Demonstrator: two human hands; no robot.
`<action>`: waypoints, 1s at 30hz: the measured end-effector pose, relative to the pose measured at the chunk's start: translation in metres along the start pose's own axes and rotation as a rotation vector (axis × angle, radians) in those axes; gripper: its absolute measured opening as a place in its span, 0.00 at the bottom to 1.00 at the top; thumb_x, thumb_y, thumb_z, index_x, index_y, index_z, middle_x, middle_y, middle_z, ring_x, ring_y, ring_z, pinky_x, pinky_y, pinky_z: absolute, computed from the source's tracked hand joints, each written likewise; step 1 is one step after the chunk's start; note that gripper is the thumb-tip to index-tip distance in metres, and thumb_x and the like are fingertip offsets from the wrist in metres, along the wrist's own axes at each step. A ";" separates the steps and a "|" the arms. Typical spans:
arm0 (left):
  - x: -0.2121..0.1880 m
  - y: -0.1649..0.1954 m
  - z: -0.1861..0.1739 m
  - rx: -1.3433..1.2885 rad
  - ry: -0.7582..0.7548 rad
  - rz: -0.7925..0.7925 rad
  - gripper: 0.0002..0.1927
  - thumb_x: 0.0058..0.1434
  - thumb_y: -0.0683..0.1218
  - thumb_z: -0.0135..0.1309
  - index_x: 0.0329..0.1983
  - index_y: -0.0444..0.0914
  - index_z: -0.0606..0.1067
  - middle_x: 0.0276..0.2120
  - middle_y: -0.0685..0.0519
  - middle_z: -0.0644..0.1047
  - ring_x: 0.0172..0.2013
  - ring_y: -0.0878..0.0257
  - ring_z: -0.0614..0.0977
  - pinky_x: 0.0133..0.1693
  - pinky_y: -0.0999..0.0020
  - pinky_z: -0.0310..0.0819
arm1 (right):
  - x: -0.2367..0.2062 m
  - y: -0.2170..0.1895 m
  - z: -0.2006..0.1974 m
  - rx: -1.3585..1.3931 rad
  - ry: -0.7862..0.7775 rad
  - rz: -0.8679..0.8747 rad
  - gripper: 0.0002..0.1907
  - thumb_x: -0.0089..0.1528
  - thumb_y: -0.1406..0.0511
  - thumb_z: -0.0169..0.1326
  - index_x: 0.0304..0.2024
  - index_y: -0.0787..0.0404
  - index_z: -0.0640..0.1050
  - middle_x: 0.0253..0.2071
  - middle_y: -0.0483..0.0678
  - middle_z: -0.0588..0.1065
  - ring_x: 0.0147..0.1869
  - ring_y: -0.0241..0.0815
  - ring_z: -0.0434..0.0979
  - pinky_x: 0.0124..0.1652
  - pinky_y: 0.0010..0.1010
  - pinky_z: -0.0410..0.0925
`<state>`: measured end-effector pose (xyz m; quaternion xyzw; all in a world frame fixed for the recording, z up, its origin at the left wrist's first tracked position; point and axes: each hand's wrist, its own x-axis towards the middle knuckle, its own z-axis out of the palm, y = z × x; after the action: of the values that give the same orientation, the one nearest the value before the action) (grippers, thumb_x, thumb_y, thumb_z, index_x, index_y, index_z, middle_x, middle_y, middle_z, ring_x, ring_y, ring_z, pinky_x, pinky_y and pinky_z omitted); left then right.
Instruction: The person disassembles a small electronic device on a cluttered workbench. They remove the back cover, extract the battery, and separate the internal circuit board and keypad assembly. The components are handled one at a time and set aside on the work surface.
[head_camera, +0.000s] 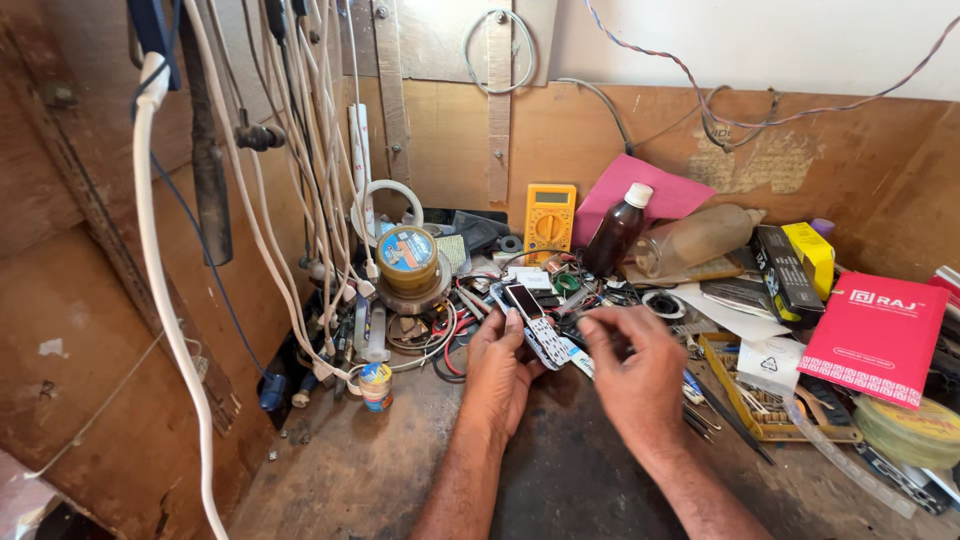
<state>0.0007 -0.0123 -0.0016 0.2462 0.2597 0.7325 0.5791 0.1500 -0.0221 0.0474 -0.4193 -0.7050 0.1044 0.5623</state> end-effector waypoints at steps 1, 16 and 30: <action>0.000 -0.001 0.000 0.004 -0.001 0.000 0.15 0.72 0.50 0.45 0.55 0.39 0.73 0.42 0.52 0.80 0.41 0.62 0.82 0.41 0.58 0.80 | 0.002 0.004 -0.003 -0.073 0.024 -0.044 0.07 0.61 0.65 0.62 0.40 0.61 0.83 0.35 0.48 0.79 0.34 0.42 0.77 0.32 0.33 0.69; -0.004 0.001 0.005 0.042 -0.026 -0.027 0.19 0.71 0.54 0.46 0.54 0.36 0.75 0.38 0.51 0.79 0.38 0.62 0.82 0.43 0.57 0.84 | 0.023 0.064 -0.041 -0.819 -0.116 0.229 0.09 0.60 0.58 0.64 0.41 0.51 0.87 0.40 0.50 0.79 0.50 0.54 0.74 0.46 0.48 0.70; -0.013 0.001 0.016 0.256 -0.119 0.079 0.24 0.63 0.53 0.59 0.59 0.36 0.77 0.37 0.57 0.80 0.29 0.71 0.79 0.29 0.73 0.76 | 0.004 0.018 -0.002 0.001 -0.093 0.025 0.16 0.64 0.58 0.56 0.47 0.61 0.83 0.37 0.47 0.79 0.32 0.38 0.78 0.31 0.32 0.70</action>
<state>0.0134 -0.0240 0.0100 0.3713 0.3063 0.6997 0.5280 0.1605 -0.0084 0.0394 -0.4224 -0.7251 0.1312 0.5278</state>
